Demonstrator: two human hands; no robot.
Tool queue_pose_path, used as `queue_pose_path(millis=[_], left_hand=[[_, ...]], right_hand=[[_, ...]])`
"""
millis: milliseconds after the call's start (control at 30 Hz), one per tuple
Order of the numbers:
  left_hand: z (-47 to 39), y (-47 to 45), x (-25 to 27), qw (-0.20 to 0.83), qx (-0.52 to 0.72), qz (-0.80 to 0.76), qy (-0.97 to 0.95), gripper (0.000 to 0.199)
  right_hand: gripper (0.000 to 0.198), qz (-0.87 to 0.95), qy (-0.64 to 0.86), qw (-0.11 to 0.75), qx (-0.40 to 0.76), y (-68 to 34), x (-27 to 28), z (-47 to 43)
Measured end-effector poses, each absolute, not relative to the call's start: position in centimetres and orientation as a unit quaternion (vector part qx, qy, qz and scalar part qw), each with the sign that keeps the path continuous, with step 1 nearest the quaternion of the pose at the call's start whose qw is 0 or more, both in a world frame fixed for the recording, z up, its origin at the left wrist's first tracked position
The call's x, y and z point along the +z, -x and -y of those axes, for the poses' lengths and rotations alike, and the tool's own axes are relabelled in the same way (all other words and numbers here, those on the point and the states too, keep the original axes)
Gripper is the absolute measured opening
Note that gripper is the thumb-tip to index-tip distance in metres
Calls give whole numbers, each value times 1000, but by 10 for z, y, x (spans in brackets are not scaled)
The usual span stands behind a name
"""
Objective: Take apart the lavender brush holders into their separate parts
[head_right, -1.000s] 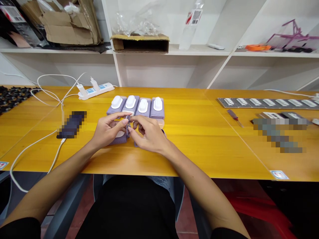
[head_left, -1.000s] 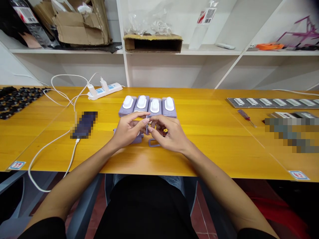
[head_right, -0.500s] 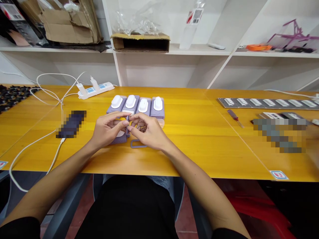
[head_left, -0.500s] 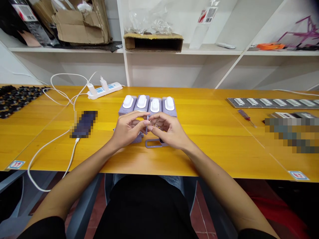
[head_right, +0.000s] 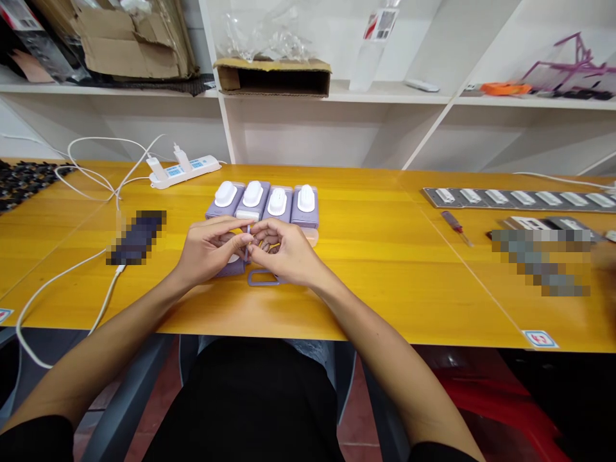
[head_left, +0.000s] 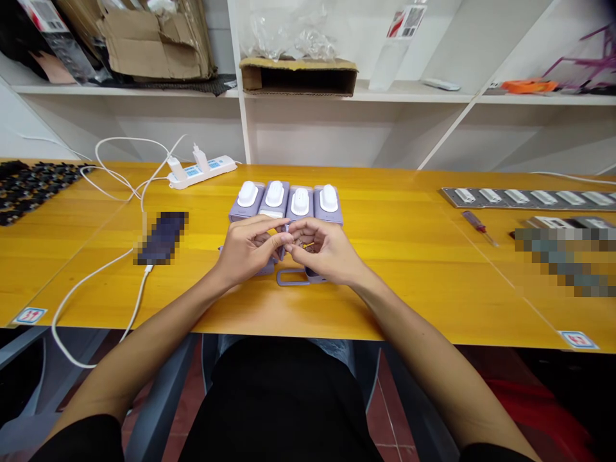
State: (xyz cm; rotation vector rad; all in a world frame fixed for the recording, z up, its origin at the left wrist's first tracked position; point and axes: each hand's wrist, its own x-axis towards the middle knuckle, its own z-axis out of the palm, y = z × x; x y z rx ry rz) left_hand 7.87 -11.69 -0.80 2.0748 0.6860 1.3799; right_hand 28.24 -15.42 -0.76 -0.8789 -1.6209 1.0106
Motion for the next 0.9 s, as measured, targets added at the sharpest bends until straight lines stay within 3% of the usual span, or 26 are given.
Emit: queue_pose_path(millis=[200, 367, 567, 700, 900], left_hand=[[115, -78, -6, 192, 514, -245, -799, 25], [116, -78, -4, 195, 507, -245, -803, 24], [119, -78, -2, 218, 492, -243, -807, 25], [120, -78, 0, 262, 486, -260, -792, 28], [123, -78, 6, 442, 468, -306, -701, 43]], right_hand=[[24, 667, 373, 515, 389, -276, -8, 157], [18, 687, 378, 513, 349, -276, -8, 160], [13, 764, 354, 508, 181, -275, -9, 162], [15, 794, 338, 501, 70, -274, -13, 161], [22, 805, 311, 505, 36, -277, -17, 159]])
